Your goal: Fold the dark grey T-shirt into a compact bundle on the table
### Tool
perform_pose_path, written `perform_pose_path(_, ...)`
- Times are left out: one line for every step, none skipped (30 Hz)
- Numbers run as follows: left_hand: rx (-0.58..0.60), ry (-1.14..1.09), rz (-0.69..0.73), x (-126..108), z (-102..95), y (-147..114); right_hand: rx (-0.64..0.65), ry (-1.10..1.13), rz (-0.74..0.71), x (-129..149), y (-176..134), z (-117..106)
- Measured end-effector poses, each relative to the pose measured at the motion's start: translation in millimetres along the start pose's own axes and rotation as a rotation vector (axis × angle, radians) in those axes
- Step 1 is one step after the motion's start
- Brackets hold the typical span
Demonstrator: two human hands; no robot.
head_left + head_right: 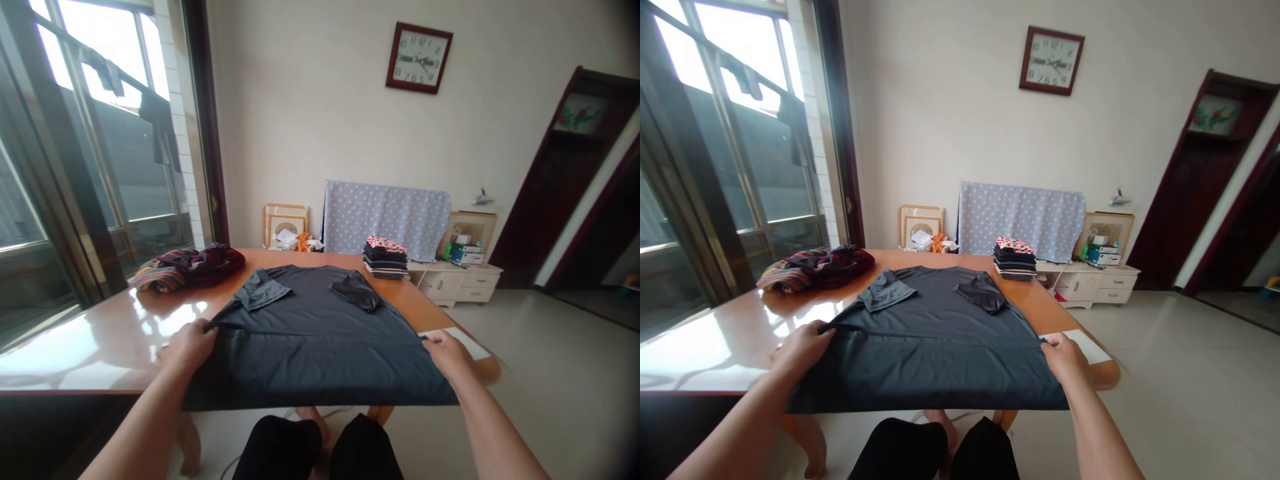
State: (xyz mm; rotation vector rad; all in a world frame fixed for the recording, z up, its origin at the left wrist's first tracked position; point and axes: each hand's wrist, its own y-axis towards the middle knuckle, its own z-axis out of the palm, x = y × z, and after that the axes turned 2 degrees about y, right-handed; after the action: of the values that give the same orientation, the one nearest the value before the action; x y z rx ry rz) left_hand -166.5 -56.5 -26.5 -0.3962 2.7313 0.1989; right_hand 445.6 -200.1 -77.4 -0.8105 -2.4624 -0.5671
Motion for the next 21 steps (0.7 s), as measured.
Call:
perform_pose_path(-0.017, 0.000, 0.000, 1, -0.3, -1, -0.023, 0.023, -0.007, -2, 1, 3)
perform_pose_path(-0.035, -0.003, -0.004, 1, -0.3, -1, -0.046, 0.046, -0.012, -3, 3, 5)
perform_pose_path(-0.049, -0.005, -0.009, 2, 0.0, -1, -0.071, 0.067, -0.019, -4, 4, 7)
perform_pose_path(-0.058, -0.007, -0.012, 3, 0.3, -1, -0.099, 0.086, -0.036, -4, 5, 9)
perform_pose_path(-0.063, -0.007, -0.015, 4, 0.7, -1, -0.123, 0.105, -0.055, -4, 6, 11)
perform_pose_path(-0.065, -0.003, -0.019, 5, 1.1, 0, -0.140, 0.123, -0.073, -3, 7, 12)
perform_pose_path(-0.069, 0.001, -0.022, 5, 1.4, 0, -0.152, 0.141, -0.091, -2, 7, 13)
perform_pose_path(-0.075, 0.003, -0.024, 5, 1.5, 1, -0.157, 0.156, -0.106, -1, 8, 14)
perform_pose_path(-0.080, 0.003, -0.025, 5, 1.3, 1, -0.162, 0.168, -0.115, 0, 9, 15)
perform_pose_path(-0.086, 0.002, -0.030, 5, 0.9, 1, -0.167, 0.177, -0.118, 1, 9, 16)
perform_pose_path(-0.093, 0.003, -0.037, 5, 0.3, 0, -0.175, 0.183, -0.116, 3, 10, 17)
perform_pose_path(-0.100, 0.004, -0.042, 5, -0.4, 0, -0.187, 0.187, -0.113, 4, 10, 17)
perform_pose_path(-0.109, 0.007, -0.045, 5, -1.0, 0, -0.200, 0.189, -0.114, 5, 11, 17)
perform_pose_path(-0.120, 0.012, -0.045, 5, -1.6, 0, -0.210, 0.187, -0.118, 7, 12, 17)
perform_pose_path(-0.130, 0.019, -0.042, 5, -1.9, 0, -0.214, 0.179, -0.127, 8, 13, 17)
perform_pose_path(-0.137, 0.027, -0.038, 5, -2.0, 0, -0.209, 0.167, -0.140, 9, 13, 17)
perform_pose_path(-0.138, 0.037, -0.033, 6, -1.7, 1, -0.199, 0.152, -0.153, 10, 14, 17)
perform_pose_path(-0.134, 0.048, -0.028, 7, -1.1, 1, -0.185, 0.136, -0.164, 11, 14, 18)
perform_pose_path(-0.122, 0.059, -0.023, 8, -0.3, 2, -0.171, 0.122, -0.170, 12, 14, 19)
perform_pose_path(-0.108, 0.071, -0.020, 9, 0.8, 2, -0.160, 0.110, -0.173, 13, 14, 20)
perform_pose_path(-0.094, 0.082, -0.018, 9, 1.8, 3, -0.151, 0.097, -0.173, 13, 14, 21)
